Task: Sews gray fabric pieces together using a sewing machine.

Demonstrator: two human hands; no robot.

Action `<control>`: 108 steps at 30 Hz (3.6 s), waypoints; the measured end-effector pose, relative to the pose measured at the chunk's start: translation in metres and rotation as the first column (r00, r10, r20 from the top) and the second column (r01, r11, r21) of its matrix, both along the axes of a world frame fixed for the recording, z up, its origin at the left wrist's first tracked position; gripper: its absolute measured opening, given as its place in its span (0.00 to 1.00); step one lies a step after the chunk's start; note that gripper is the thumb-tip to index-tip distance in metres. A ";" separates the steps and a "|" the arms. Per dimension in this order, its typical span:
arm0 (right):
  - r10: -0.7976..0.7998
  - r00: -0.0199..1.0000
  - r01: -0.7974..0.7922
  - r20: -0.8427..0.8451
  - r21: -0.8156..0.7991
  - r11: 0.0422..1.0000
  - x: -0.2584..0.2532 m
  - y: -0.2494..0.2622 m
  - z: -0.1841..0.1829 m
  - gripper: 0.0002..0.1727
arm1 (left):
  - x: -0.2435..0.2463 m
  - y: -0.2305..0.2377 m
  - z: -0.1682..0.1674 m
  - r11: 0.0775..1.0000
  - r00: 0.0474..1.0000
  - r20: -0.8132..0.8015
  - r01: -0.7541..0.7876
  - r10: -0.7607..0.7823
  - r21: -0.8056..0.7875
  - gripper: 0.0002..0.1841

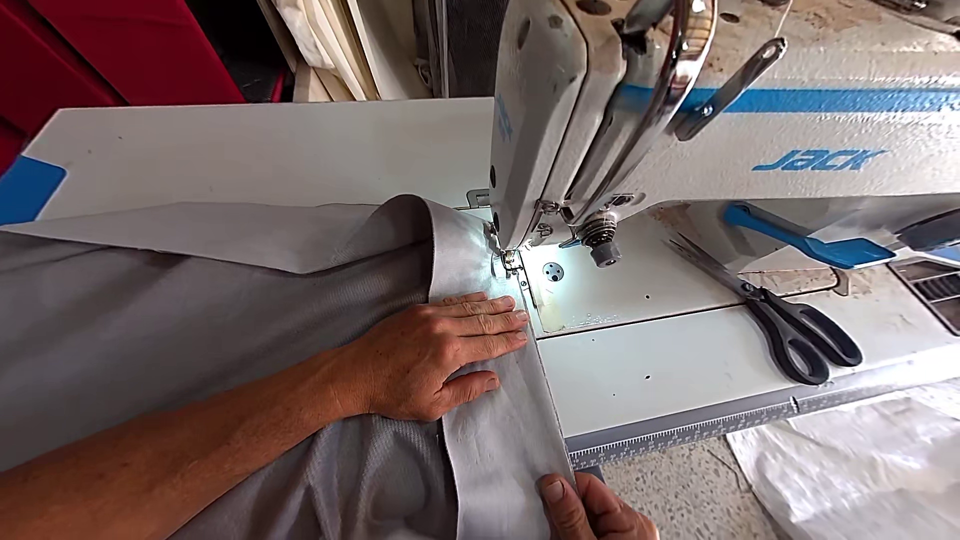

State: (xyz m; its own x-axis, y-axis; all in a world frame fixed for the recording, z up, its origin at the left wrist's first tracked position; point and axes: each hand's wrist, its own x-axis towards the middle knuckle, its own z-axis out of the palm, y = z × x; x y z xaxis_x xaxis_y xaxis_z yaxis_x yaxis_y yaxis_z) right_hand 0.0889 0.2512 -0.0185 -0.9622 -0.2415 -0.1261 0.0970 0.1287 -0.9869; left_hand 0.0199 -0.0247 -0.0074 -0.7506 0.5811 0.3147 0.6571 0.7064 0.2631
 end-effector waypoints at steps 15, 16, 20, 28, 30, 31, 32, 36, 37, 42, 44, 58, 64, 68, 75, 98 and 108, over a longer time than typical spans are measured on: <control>0.000 1.000 -0.001 0.010 0.047 0.999 -0.007 -0.005 0.008 0.11 | -0.008 -0.006 0.000 1.000 1.000 -0.017 0.013 -0.013 0.016 0.24; 0.002 1.000 -0.002 0.010 0.047 0.999 -0.007 -0.006 0.008 0.11 | -0.008 -0.007 0.000 1.000 1.000 -0.016 0.018 -0.017 0.019 0.24; 0.005 1.000 -0.007 0.023 0.059 0.998 -0.009 -0.007 0.012 0.11 | -0.010 -0.010 0.000 0.999 0.999 -0.026 0.023 -0.022 0.032 0.23; 0.013 1.000 -0.016 0.028 0.112 0.994 -0.013 -0.010 0.017 0.12 | -0.014 -0.015 0.000 0.996 0.997 -0.060 0.049 -0.045 0.071 0.21; 0.018 1.000 -0.020 0.020 0.123 0.992 -0.013 -0.011 0.018 0.12 | -0.015 -0.016 0.000 0.996 0.997 -0.060 0.052 -0.048 0.074 0.21; 0.017 1.000 -0.019 0.015 0.131 0.991 -0.014 -0.011 0.019 0.12 | -0.015 -0.016 0.000 0.996 0.997 -0.060 0.051 -0.047 0.069 0.21; 0.015 1.000 -0.017 0.014 0.134 0.991 -0.015 -0.011 0.020 0.11 | -0.016 -0.016 0.000 0.997 0.997 -0.061 0.048 -0.044 0.064 0.21; 0.022 1.000 -0.024 0.014 0.135 0.990 -0.015 -0.013 0.022 0.11 | -0.017 -0.017 0.000 0.997 0.997 -0.060 0.048 -0.045 0.060 0.21; 0.026 0.999 -0.029 0.021 0.137 0.990 -0.016 -0.013 0.022 0.10 | -0.017 -0.018 0.000 0.997 0.997 -0.059 0.048 -0.045 0.059 0.21; 0.055 0.993 -0.067 0.100 0.128 0.989 -0.021 -0.009 0.027 0.09 | -0.020 -0.020 0.001 0.997 0.998 -0.047 0.049 -0.046 0.060 0.22; 0.055 0.990 -0.072 0.131 0.129 0.989 -0.025 -0.009 0.029 0.09 | -0.020 -0.021 0.002 0.997 0.997 -0.051 0.055 -0.052 0.059 0.21; 0.056 0.982 -0.078 0.181 0.119 0.990 -0.028 -0.010 0.033 0.11 | -0.023 -0.024 0.002 0.993 0.994 -0.067 0.091 -0.086 0.075 0.20; 0.058 0.984 -0.084 0.171 0.145 0.986 -0.028 -0.009 0.033 0.11 | -0.027 -0.026 0.000 0.992 0.994 -0.068 0.089 -0.083 0.093 0.19; 0.063 0.985 -0.086 0.162 0.137 0.987 -0.030 -0.010 0.033 0.11 | -0.028 -0.027 0.001 0.993 0.995 -0.070 0.083 -0.077 0.089 0.19; 0.068 0.985 -0.090 0.159 0.138 0.986 -0.032 -0.012 0.034 0.11 | -0.032 -0.031 0.003 0.992 0.995 -0.067 0.086 -0.080 0.093 0.19; 0.088 0.981 -0.116 0.171 0.161 0.980 -0.033 -0.015 0.035 0.10 | -0.032 -0.033 0.013 0.993 0.982 -0.180 -0.033 0.052 0.109 0.14; 0.087 0.980 -0.117 0.181 0.162 0.980 -0.037 -0.012 0.035 0.10 | 0.028 -0.003 0.003 0.953 0.951 0.070 -0.298 0.301 -0.046 0.30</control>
State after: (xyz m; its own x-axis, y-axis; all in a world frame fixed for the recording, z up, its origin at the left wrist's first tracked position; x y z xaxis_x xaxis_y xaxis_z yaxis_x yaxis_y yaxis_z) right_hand 0.0515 0.2395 0.0167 -0.8940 -0.2975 -0.3351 0.2407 0.3119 -0.9191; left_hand 0.0478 -0.0278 -0.0048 -0.9125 0.3355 0.2339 0.3932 0.8771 0.2757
